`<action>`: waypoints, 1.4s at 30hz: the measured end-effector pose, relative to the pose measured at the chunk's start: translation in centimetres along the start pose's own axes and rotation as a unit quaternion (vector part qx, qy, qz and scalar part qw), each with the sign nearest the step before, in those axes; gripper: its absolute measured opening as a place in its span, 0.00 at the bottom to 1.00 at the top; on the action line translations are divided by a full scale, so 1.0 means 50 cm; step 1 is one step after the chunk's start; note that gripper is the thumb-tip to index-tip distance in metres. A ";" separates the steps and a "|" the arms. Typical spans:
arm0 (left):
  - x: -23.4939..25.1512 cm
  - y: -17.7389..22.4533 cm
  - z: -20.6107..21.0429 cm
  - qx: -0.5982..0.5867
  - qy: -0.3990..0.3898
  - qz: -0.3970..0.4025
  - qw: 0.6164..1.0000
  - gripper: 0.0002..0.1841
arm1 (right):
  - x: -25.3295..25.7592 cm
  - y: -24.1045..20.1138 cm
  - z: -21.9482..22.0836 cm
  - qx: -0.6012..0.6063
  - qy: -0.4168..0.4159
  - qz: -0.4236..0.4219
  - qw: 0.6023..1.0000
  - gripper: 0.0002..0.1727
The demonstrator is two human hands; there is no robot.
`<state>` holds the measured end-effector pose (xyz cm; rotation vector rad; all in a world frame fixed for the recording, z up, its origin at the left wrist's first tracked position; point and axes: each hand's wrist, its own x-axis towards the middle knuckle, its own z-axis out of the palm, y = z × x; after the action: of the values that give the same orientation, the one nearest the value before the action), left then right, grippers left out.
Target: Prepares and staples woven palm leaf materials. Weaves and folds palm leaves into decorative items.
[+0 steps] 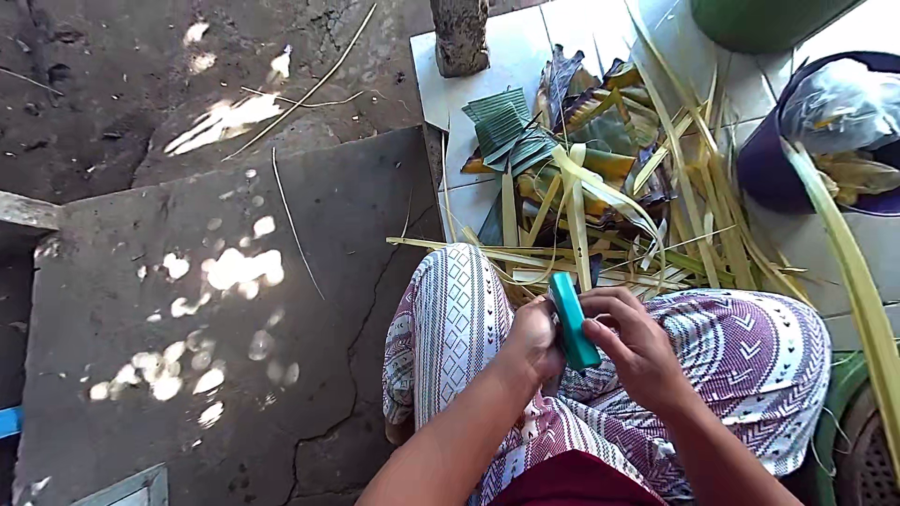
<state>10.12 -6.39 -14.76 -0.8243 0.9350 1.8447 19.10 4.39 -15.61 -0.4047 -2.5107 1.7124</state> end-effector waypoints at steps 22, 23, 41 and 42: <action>-0.029 0.043 -0.106 0.452 -0.049 0.303 0.838 0.21 | -0.147 0.046 -0.001 0.002 -0.236 0.132 0.963 0.25; -0.028 0.060 -0.102 0.442 -0.034 0.312 0.840 0.20 | -0.157 0.042 0.008 -0.057 -0.208 0.056 0.975 0.27; 0.361 0.203 0.163 0.619 0.094 0.281 0.727 0.16 | 0.258 0.167 -0.230 -0.419 -0.215 0.280 0.837 0.37; 0.367 0.203 0.173 0.618 0.111 0.294 0.720 0.17 | 0.269 0.169 -0.228 -0.428 -0.236 0.289 0.823 0.38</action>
<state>-7.62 5.13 -22.93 0.1682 2.3734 1.0691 10.03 21.04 -20.28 -0.9738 -3.7431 0.6398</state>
